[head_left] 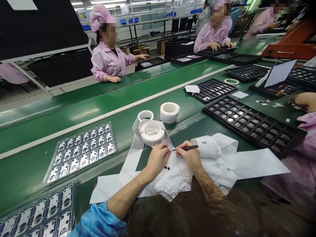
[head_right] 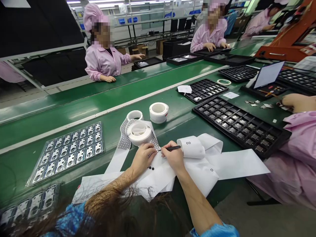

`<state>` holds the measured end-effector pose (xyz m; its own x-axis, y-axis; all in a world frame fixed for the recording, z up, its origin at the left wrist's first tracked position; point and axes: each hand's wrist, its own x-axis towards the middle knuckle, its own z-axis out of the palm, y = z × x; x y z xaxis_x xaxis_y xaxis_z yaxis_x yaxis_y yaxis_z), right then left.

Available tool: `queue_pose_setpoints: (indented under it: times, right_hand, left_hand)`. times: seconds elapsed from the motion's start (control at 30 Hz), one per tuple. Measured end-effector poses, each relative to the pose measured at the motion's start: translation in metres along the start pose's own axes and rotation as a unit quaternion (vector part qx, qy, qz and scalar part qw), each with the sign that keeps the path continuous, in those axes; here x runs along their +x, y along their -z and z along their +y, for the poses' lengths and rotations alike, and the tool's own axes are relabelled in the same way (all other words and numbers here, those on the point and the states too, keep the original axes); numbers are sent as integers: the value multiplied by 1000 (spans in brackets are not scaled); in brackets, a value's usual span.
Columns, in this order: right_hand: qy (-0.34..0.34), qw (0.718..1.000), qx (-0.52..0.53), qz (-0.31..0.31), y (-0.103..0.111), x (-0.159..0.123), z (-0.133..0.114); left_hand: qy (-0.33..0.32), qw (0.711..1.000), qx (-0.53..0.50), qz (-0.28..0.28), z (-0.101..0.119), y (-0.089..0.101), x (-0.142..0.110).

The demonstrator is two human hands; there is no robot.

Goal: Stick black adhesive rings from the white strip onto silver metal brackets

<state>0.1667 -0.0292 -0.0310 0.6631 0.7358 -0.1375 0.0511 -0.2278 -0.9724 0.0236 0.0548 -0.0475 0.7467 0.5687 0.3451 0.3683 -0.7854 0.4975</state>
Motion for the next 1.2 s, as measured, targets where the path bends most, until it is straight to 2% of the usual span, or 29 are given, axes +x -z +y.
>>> queue_pose_setpoints:
  times: [0.67, 0.87, 1.2]
  right_hand:
    - [-17, 999, 43, -17, 0, 1, -7]
    - [-6, 997, 71, 6, 2, 2, -2]
    - [12, 1000, 24, 5, 1, 1, 2]
  left_hand:
    - [-11, 1000, 13, 19, 2, 1, 0]
    - [-11, 1000, 17, 16, 2, 1, 0]
    - [-11, 1000, 17, 10, 2, 2, 0]
